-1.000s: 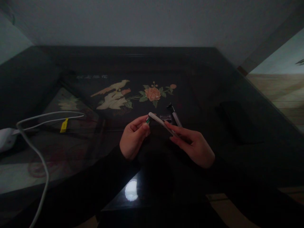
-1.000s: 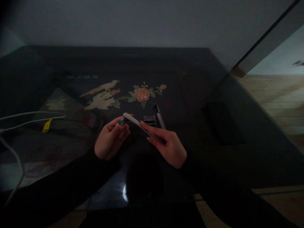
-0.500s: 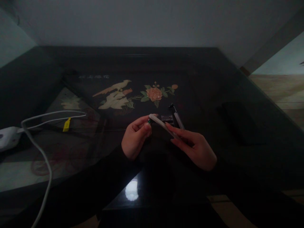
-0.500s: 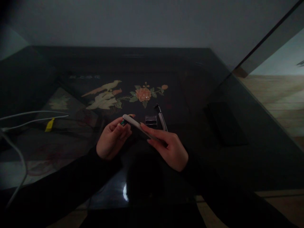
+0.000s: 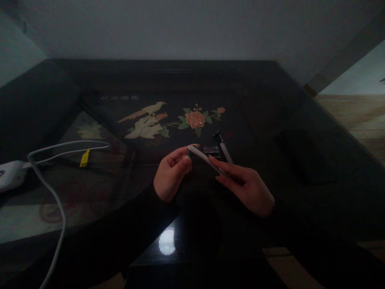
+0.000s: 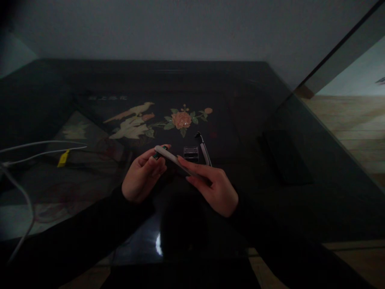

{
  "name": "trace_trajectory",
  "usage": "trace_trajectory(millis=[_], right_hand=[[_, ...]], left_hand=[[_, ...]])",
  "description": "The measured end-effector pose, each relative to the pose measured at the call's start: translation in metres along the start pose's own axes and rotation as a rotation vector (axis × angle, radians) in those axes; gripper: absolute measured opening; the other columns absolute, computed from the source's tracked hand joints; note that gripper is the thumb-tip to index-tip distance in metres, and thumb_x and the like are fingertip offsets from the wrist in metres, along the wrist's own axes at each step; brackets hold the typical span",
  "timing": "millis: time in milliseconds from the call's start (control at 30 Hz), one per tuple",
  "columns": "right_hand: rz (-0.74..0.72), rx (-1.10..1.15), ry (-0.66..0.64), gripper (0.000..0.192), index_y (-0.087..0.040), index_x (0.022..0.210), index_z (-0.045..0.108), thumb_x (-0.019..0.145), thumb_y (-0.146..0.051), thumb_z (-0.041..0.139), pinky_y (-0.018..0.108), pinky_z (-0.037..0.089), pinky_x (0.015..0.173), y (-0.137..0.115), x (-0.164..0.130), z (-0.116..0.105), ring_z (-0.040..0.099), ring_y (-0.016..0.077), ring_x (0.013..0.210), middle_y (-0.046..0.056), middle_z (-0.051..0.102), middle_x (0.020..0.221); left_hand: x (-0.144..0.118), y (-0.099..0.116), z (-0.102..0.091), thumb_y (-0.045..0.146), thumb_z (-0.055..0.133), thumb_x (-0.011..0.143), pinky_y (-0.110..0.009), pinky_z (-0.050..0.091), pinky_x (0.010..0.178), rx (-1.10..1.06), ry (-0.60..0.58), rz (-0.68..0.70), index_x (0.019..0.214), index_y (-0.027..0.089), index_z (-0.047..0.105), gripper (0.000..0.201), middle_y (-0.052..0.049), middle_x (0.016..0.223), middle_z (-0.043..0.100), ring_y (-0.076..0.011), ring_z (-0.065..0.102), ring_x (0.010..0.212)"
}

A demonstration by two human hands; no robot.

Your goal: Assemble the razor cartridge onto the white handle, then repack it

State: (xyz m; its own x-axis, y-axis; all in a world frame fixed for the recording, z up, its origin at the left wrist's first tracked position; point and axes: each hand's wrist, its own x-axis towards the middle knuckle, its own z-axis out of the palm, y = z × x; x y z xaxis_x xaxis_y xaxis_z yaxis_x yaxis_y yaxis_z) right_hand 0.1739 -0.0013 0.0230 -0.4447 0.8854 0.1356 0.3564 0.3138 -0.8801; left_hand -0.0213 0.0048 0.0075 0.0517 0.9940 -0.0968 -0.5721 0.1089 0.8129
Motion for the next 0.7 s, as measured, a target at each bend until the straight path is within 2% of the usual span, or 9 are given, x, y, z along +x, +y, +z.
trace_trajectory(millis=[233,500,700], right_hand=[[0.023,-0.024,0.036,0.043,-0.027,0.130,0.054,0.088,-0.022,0.055,0.039,0.050,0.100,0.0056,0.0039,-0.0023,0.063,0.0212,0.111,0.002,0.061,0.128],[0.003,-0.053,0.036,0.043,-0.027,0.130,0.055,0.088,-0.021,0.055,0.038,0.052,0.097,0.0009,0.0023,-0.0006,0.067,0.0202,0.104,0.001,0.064,0.125],[-0.006,-0.004,0.001,0.042,-0.027,0.130,0.056,0.088,-0.022,0.055,0.035,0.051,0.097,-0.0034,-0.0036,0.0040,0.065,0.0189,0.107,0.000,0.063,0.126]], left_hand=[[0.0013,-0.0026,-0.0012,0.036,0.084,0.060,-0.017,0.028,0.047,-0.010,0.010,0.033,0.089,0.016,0.073,0.036,0.008,0.047,0.044,-0.0036,0.034,0.045],[0.0000,0.0005,0.0009,0.036,0.084,0.060,-0.016,0.030,0.048,0.005,0.016,0.002,0.092,0.014,0.073,0.041,0.007,0.048,0.045,-0.0029,0.034,0.046],[0.0006,0.0000,0.0011,0.036,0.083,0.061,-0.017,0.028,0.047,0.000,-0.003,0.008,0.096,0.013,0.074,0.043,0.006,0.052,0.046,-0.0029,0.033,0.047]])
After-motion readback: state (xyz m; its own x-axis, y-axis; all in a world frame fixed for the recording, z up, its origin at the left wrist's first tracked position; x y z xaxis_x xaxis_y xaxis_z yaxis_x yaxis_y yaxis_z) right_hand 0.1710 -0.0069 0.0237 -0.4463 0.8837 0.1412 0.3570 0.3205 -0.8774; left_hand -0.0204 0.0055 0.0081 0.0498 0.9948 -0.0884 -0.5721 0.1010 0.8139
